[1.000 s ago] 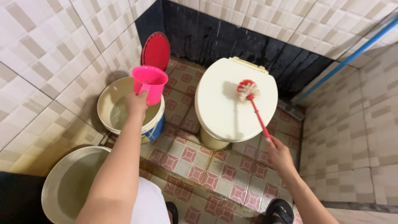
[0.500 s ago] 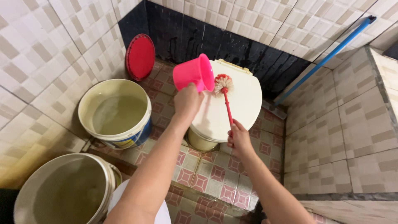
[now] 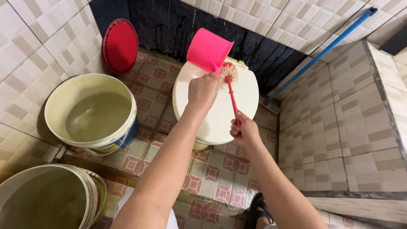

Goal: The person cleans a toilet by scrubbing the closed lid with a brush, then opens the lid to scrub the underside and the bowl. They repeatedly scoop water from a bucket with a pink cup and pour it onto the brush and into the bowl during the process.

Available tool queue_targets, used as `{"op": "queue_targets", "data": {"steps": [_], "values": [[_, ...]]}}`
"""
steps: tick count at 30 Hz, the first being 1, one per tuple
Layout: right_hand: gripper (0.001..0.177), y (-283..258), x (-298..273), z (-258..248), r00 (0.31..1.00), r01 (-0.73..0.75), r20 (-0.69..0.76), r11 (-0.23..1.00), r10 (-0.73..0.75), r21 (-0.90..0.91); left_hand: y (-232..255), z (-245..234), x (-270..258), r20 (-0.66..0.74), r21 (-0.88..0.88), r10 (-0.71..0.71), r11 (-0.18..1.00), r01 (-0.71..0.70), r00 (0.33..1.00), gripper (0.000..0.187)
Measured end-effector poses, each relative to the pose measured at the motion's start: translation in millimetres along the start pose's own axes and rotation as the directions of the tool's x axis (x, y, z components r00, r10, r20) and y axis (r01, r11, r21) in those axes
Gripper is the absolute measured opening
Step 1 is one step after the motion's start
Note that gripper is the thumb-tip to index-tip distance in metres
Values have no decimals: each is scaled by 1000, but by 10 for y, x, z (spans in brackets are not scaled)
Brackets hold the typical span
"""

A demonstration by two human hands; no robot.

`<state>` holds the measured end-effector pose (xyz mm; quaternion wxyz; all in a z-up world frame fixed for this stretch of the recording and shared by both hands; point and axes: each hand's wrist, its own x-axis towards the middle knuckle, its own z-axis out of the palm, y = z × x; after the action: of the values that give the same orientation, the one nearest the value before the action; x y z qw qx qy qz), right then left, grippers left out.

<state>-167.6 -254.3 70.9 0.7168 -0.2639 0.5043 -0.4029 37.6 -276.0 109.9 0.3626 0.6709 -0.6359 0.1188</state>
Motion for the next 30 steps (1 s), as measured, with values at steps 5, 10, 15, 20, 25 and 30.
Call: {"op": "queue_targets", "data": {"steps": [5, 10, 15, 20, 25, 30], "values": [[16, -7, 159, -48, 999, -37, 44, 992, 32, 121, 36, -55, 4, -21, 58, 73, 996, -71, 997, 6], [19, -138, 381, -311, 985, -126, 150, 942, 82, 311, 142, -124, -17, -47, 72, 148, 987, -144, 988, 21], [22, -528, 553, -608, 996, -63, 69, 983, 52, 174, 0, -121, 21, -6, -134, -136, 982, 133, 991, 21], [18, -839, 350, -723, 997, 74, -6, 993, -75, -95, -533, -106, 44, -69, -491, -565, 737, 465, 822, 31], [31, -827, 159, -670, 950, 110, -218, 893, -224, -436, -928, -352, -273, 378, -874, -759, -106, 474, 529, 32], [45, -230, 83, -582, 956, 195, -100, 852, -276, -486, -962, -722, -486, 454, -869, -729, -236, 435, 513, 33]]}}
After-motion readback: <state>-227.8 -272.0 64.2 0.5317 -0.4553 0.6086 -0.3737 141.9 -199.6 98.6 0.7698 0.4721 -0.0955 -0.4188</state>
